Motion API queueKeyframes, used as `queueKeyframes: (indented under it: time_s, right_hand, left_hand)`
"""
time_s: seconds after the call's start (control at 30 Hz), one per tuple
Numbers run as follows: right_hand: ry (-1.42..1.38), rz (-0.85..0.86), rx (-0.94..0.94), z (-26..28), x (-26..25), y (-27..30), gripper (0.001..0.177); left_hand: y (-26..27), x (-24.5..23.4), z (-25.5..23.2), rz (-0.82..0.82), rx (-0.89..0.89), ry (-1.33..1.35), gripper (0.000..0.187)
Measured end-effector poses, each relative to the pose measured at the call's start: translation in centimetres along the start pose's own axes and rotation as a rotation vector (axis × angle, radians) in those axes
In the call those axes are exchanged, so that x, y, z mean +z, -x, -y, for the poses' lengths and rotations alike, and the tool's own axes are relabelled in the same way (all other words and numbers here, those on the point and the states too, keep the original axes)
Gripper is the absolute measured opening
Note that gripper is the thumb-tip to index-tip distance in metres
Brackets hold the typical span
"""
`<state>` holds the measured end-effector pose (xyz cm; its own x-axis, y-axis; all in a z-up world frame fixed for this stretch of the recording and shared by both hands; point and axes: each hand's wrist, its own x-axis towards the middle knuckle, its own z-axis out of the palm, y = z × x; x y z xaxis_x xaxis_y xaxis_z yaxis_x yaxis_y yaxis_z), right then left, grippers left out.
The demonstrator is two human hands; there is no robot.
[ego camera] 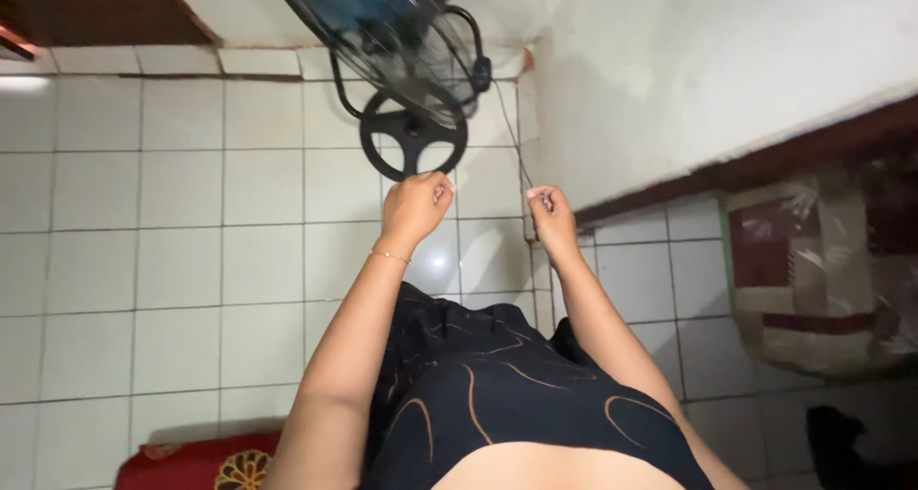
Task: The person disassembles a standing fan by removing the front grille, then the fan blades, and finally the rear grille. The components are handled one at a time and placed on the floor.
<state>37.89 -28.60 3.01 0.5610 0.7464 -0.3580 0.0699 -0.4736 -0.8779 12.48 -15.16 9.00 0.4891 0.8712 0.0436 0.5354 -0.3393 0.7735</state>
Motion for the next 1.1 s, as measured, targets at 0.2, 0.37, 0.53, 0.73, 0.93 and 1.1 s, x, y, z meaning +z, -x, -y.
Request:
queueKeyframes:
  time_s: [0.2, 0.37, 0.53, 0.73, 0.93, 1.1]
  right_hand:
    - [0.278, -0.264, -0.193, 5.3, 11.2, -5.4, 0.035]
    - [0.285, -0.381, -0.360, 9.9, 18.3, -9.1, 0.056]
    - [0.350, -0.490, -0.407, 11.8, 22.6, -11.7, 0.070]
    - [0.360, -0.514, -0.363, 11.1, 22.8, -14.0, 0.073]
    - [0.437, -0.470, -0.340, 10.5, 22.0, -14.9, 0.068]
    - [0.478, -0.429, -0.403, 10.6, 20.9, -15.1, 0.066]
  left_hand:
    - [-5.8, -7.2, 8.5, -0.106, -0.080, 0.025, 0.003]
    - [-10.2, -12.4, 15.4, -0.269, -0.036, -0.042, 0.019]
    - [-15.0, -16.0, 19.0, -0.288, 0.000, -0.082, 0.039]
    - [-21.4, -17.2, 20.4, -0.268, 0.107, -0.066, 0.047]
    - [-26.8, -16.8, 21.2, -0.216, 0.182, -0.023, 0.048]
    - [-30.2, -16.5, 19.7, -0.073, 0.158, -0.065, 0.048]
